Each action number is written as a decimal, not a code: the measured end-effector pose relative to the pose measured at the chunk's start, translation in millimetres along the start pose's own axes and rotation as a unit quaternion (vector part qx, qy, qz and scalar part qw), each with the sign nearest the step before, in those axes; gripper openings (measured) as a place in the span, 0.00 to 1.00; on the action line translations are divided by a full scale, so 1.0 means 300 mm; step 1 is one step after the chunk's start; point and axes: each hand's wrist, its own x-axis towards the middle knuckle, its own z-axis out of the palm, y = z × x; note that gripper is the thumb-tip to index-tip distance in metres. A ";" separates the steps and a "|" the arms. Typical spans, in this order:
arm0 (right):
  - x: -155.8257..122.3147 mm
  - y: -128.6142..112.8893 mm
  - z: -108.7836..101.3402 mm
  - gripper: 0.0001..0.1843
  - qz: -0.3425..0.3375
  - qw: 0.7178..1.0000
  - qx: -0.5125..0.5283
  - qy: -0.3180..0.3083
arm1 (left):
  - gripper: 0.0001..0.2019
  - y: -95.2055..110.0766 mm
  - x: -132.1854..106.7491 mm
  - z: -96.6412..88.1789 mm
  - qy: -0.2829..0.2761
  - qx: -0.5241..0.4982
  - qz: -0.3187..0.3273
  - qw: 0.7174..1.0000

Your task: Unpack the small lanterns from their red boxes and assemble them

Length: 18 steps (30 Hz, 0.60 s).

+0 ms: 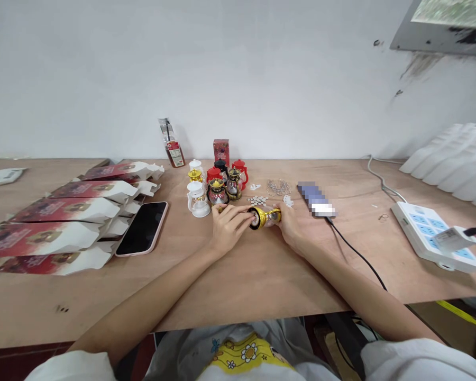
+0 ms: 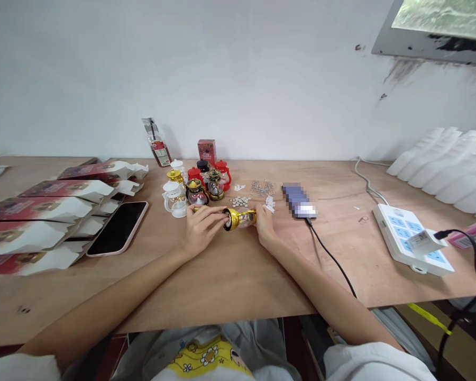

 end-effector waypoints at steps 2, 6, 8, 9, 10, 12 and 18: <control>-0.006 -0.009 0.002 0.07 0.021 1.000 0.007 -0.003 | 0.04 0.003 0.002 -0.002 0.005 0.019 0.007 1.000; -0.016 -0.022 0.003 0.07 0.043 0.999 0.017 0.002 | 0.04 0.010 0.004 -0.002 0.008 0.052 0.010 0.999; -0.018 -0.025 0.003 0.07 0.041 0.999 0.014 0.004 | 0.04 0.012 0.004 -0.002 0.009 0.062 0.008 0.998; -0.018 -0.025 0.003 0.07 0.040 0.999 0.012 0.006 | 0.04 0.013 0.004 -0.002 0.010 0.066 0.007 0.998; -0.019 -0.024 0.003 0.07 0.039 0.999 0.010 0.006 | 0.05 0.013 0.003 -0.001 0.011 0.070 0.006 0.997; -0.019 -0.023 0.002 0.07 0.036 0.999 0.004 0.002 | 0.05 0.014 0.002 0.000 0.012 0.082 0.007 0.997; -0.015 -0.018 0.002 0.04 0.043 0.999 0.008 0.000 | 0.05 0.016 0.001 0.006 0.017 0.106 0.017 0.994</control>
